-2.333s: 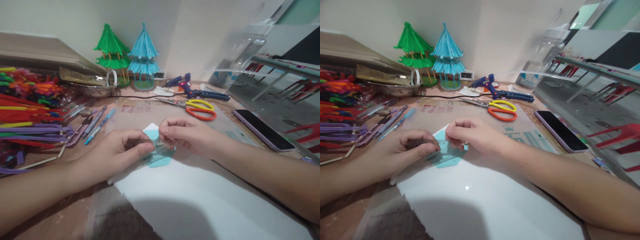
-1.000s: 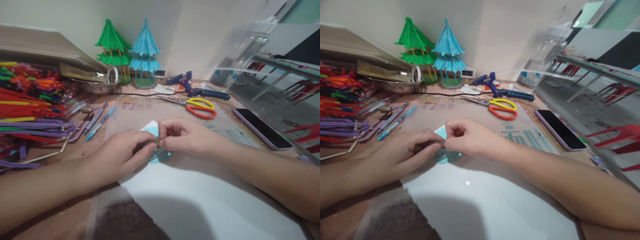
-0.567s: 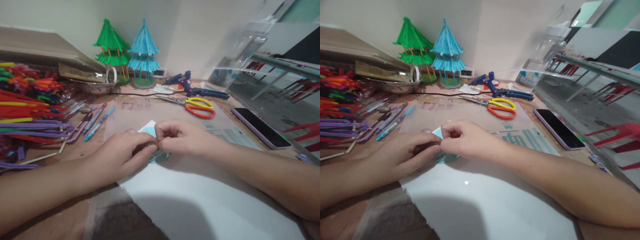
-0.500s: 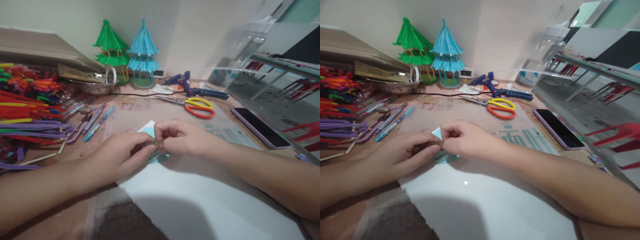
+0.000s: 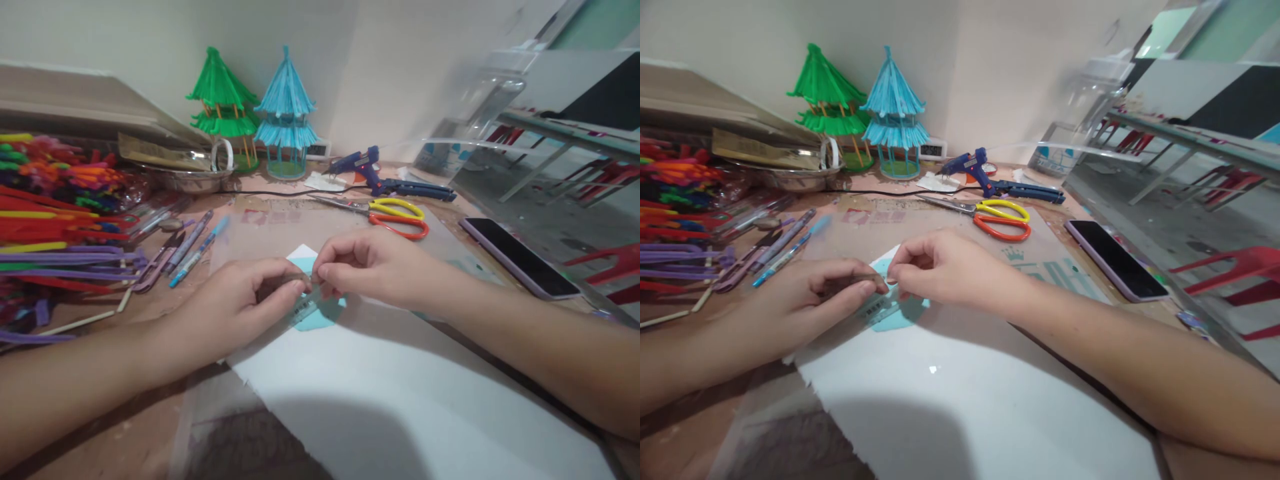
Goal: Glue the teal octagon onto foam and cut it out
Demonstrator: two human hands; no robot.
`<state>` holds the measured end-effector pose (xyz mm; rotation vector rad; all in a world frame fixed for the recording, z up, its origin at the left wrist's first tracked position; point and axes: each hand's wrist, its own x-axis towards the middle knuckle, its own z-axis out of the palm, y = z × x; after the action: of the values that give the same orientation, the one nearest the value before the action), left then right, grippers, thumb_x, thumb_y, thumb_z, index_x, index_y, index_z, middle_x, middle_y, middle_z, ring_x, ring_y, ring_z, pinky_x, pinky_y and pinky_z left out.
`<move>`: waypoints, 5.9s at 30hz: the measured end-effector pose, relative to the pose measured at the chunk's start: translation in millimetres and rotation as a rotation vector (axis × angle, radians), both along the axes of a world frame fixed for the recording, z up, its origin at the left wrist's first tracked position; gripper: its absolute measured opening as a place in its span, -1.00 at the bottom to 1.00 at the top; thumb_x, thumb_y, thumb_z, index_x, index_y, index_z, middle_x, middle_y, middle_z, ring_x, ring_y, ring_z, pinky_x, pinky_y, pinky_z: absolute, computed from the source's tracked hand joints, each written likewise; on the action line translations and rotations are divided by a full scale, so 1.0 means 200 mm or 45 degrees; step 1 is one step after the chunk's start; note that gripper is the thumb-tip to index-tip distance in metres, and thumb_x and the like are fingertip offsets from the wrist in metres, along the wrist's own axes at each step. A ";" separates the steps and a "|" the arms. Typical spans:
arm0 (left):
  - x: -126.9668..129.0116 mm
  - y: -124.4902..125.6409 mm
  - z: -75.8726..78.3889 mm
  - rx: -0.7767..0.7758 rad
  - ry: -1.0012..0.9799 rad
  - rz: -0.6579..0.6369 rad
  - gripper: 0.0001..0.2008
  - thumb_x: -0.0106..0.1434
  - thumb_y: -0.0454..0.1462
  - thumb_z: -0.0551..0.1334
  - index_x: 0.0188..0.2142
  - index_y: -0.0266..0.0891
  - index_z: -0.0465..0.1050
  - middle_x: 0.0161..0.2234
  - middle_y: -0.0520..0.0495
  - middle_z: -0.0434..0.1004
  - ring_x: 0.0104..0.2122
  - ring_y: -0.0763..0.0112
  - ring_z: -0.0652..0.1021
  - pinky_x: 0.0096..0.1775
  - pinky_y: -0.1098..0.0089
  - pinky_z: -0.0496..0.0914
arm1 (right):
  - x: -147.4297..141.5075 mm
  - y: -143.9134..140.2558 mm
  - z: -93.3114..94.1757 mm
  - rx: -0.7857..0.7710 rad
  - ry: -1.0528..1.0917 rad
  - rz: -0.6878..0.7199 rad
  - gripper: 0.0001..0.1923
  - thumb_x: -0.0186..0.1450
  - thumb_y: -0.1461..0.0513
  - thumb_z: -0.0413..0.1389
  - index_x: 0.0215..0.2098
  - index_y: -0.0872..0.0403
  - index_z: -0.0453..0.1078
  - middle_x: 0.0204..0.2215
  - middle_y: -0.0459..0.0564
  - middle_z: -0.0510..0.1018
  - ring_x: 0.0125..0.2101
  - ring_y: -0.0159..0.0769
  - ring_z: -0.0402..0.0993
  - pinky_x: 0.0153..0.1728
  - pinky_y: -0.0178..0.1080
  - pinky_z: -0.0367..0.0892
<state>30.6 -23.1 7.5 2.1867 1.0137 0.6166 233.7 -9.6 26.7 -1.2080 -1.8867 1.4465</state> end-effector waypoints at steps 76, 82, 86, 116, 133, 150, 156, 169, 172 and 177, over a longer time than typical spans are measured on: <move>-0.02 0.06 0.01 -0.520 -0.639 0.196 -0.83 0.02 -0.29 0.37 -0.46 -0.22 0.37 -0.50 0.11 0.40 -0.49 0.51 0.43 -0.46 0.53 0.33 | -0.01 -0.03 -0.07 0.246 0.345 -0.145 -0.73 0.13 0.12 0.31 -0.47 0.06 0.33 -0.64 -0.20 0.41 -0.62 -0.48 0.29 -0.59 -0.39 0.24; -0.03 0.05 0.00 -0.449 -0.641 0.188 -0.82 0.05 -0.28 0.36 -0.46 -0.22 0.35 -0.50 0.11 0.37 -0.47 0.52 0.41 -0.44 0.53 0.33 | 0.00 -0.03 -0.06 0.327 0.295 -0.143 -0.66 0.14 0.02 0.32 -0.47 0.05 0.34 -0.63 -0.18 0.42 -0.61 -0.46 0.29 -0.60 -0.37 0.22; -0.03 0.07 -0.01 -0.379 -0.655 0.228 -0.71 0.02 -0.26 0.40 -0.49 -0.21 0.25 -0.51 0.11 0.34 -0.50 0.52 0.39 -0.48 0.53 0.30 | 0.00 -0.03 -0.06 0.288 0.289 -0.166 -0.66 0.14 0.03 0.32 -0.47 0.04 0.32 -0.64 -0.18 0.41 -0.61 -0.45 0.29 -0.58 -0.36 0.24; -0.03 0.06 0.01 -0.415 -0.593 0.190 -0.79 0.07 -0.23 0.38 -0.46 -0.21 0.35 -0.49 0.09 0.40 -0.48 0.49 0.43 -0.46 0.50 0.32 | 0.00 -0.03 -0.07 0.251 0.292 -0.150 -0.72 0.14 0.09 0.30 -0.46 0.05 0.33 -0.62 -0.18 0.42 -0.60 -0.45 0.30 -0.58 -0.37 0.26; -0.06 0.06 0.04 -0.310 -0.450 0.304 -0.83 0.09 -0.15 0.38 -0.35 -0.17 0.65 -0.32 -0.05 0.65 -0.36 0.34 0.56 -0.34 0.41 0.42 | 0.00 0.00 -0.08 0.227 0.291 -0.187 -0.69 0.14 0.04 0.29 -0.45 0.03 0.30 -0.64 -0.19 0.41 -0.62 -0.44 0.31 -0.60 -0.37 0.24; -0.07 0.07 0.05 -0.095 -0.461 0.370 -0.74 0.07 -0.15 0.42 -0.55 -0.22 0.41 -0.51 0.09 0.45 -0.48 0.48 0.45 -0.42 0.47 0.32 | 0.01 -0.03 -0.03 0.570 0.224 -0.200 -0.81 0.20 0.15 0.25 -0.46 0.05 0.38 -0.57 -0.13 0.47 -0.55 -0.41 0.36 -0.53 -0.34 0.27; -0.08 0.07 0.08 0.051 -0.454 0.433 -0.72 0.13 -0.10 0.37 -0.52 -0.20 0.38 -0.51 0.09 0.43 -0.49 0.46 0.44 -0.44 0.47 0.29 | 0.04 0.00 -0.01 0.518 0.429 -0.243 -0.75 0.19 0.15 0.32 -0.46 0.06 0.36 -0.61 -0.19 0.45 -0.59 -0.46 0.35 -0.53 -0.38 0.29; -0.06 0.09 -0.03 -0.002 0.195 0.206 -0.59 0.37 0.00 0.00 -0.39 -0.15 0.46 -0.42 0.00 0.57 -0.37 0.30 0.53 -0.31 0.38 0.35 | 0.16 0.12 -0.13 -0.099 0.697 -0.210 -0.66 0.10 0.00 0.40 -0.45 0.04 0.46 -0.32 -0.04 0.64 -0.31 -0.33 0.58 -0.19 -0.24 0.50; -0.06 0.10 -0.03 -0.035 0.119 0.237 -0.59 0.36 0.01 0.02 -0.43 -0.14 0.46 -0.50 0.01 0.54 -0.48 0.34 0.48 -0.41 0.41 0.32 | 0.22 0.14 -0.14 -0.028 0.771 -0.461 -0.68 0.11 0.04 0.40 -0.47 0.04 0.42 -0.43 -0.07 0.58 -0.43 -0.36 0.51 -0.34 -0.27 0.50; -0.05 0.11 -0.02 -0.098 0.066 0.229 -0.59 0.30 -0.01 0.06 -0.53 -0.14 0.47 -0.55 0.00 0.53 -0.51 0.34 0.51 -0.45 0.44 0.35 | 0.25 0.10 -0.18 -0.018 0.722 -0.432 -0.62 0.21 0.00 0.33 -0.49 0.05 0.32 -0.55 -0.14 0.48 -0.61 -0.45 0.36 -0.59 -0.36 0.36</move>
<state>19.7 -0.8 2.6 2.0685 1.2513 0.5933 284.6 9.5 -9.5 -0.9336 -1.2287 1.4202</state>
